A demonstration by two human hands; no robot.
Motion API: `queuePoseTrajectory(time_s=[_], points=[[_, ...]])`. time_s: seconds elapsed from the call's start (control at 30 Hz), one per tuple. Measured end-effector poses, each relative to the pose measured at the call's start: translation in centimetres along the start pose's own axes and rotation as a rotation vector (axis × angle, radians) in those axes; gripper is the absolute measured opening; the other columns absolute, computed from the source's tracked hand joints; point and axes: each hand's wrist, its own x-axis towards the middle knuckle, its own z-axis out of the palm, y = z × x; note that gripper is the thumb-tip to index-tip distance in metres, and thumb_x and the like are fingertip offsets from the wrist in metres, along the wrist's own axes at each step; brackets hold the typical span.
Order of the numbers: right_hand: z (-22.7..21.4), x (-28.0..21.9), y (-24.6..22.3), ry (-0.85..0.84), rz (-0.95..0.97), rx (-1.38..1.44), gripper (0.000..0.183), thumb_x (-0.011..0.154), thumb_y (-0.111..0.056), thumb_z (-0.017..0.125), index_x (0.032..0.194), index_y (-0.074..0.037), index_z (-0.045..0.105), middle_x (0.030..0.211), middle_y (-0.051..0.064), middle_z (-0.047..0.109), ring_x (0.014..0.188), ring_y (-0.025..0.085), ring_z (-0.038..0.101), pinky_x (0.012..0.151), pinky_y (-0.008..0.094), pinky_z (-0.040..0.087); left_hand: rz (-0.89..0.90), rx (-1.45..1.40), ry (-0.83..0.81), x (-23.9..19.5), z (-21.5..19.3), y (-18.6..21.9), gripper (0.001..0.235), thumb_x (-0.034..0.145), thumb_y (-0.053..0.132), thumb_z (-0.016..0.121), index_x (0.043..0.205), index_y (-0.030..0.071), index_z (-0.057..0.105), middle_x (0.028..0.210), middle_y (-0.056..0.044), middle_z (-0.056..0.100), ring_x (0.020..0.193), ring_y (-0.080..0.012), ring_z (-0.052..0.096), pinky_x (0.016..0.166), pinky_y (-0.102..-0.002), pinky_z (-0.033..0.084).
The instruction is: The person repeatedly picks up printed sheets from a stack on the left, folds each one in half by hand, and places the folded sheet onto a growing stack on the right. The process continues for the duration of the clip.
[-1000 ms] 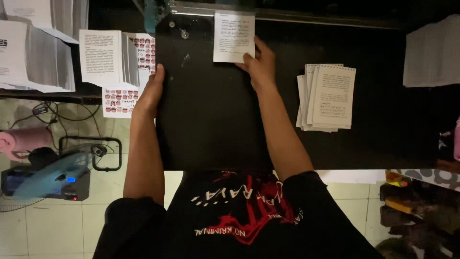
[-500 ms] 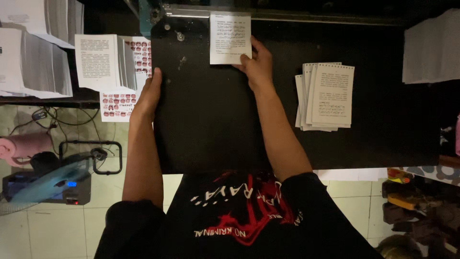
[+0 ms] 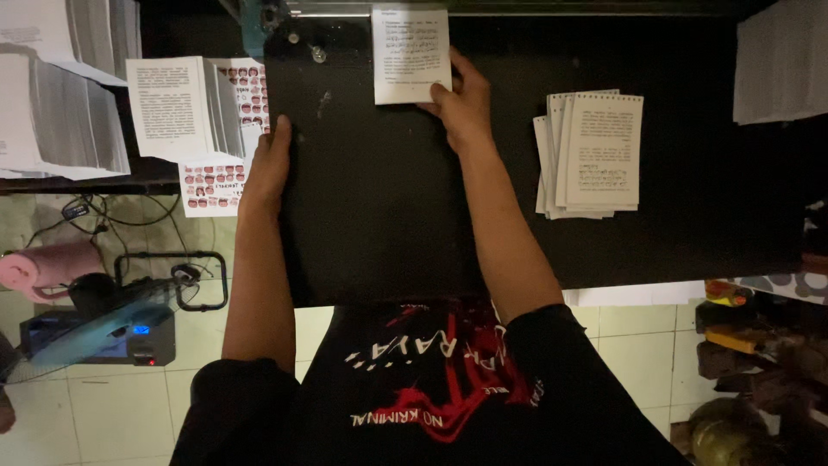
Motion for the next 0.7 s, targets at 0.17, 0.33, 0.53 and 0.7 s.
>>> queuePoseTrajectory(time_s=[0.17, 0.33, 0.53, 0.7], points=[[-0.5, -4.9, -3.1, -0.025, 0.060, -0.023, 0.064, 0.086, 0.009, 0.055, 0.145, -0.013, 0.043, 0.129, 0.017, 0.063, 0.118, 0.031, 0.063, 0.084, 0.038, 0.066, -0.095, 0.033, 0.029, -2.9, -0.1, 2.4, 0.091, 0.082, 0.068, 0.042, 0.147, 0.005, 0.035, 0.148, -0.011, 0.045, 0.133, -0.0272, 0.048, 0.104, -0.039, 0.043], [-4.3, -9.3, -3.1, 0.026, 0.108, 0.076, 0.057, 0.089, 0.002, 0.059, 0.143, -0.012, 0.045, 0.136, 0.012, 0.059, 0.124, 0.028, 0.060, 0.093, 0.040, 0.062, -0.095, 0.033, 0.026, -1.6, 0.1, 0.9, 0.075, 0.083, 0.064, 0.049, 0.133, 0.008, 0.050, 0.130, -0.009, 0.058, 0.113, -0.0239, 0.060, 0.087, -0.038, 0.049], [-11.8, -13.2, -3.4, 0.104, -0.147, 0.248, 0.049, 0.092, 0.002, 0.063, 0.137, -0.009, 0.047, 0.117, 0.014, 0.061, 0.103, 0.023, 0.065, 0.083, 0.043, 0.065, 0.081, 0.252, 0.056, 0.3, 0.4, -0.8, 0.077, 0.099, 0.068, 0.049, 0.134, -0.001, 0.050, 0.130, -0.029, 0.054, 0.125, -0.0455, 0.050, 0.101, -0.055, 0.041], [-20.4, -16.5, -6.1, 0.879, -0.764, -0.506, 0.029, 0.090, -0.001, 0.081, 0.115, -0.010, 0.068, 0.108, 0.012, 0.065, 0.104, 0.025, 0.064, 0.087, 0.047, 0.052, 0.080, 0.202, 0.121, -1.6, 1.2, 0.5, 0.070, 0.099, 0.063, 0.053, 0.132, 0.001, 0.054, 0.125, -0.026, 0.058, 0.120, -0.0434, 0.056, 0.096, -0.055, 0.044]])
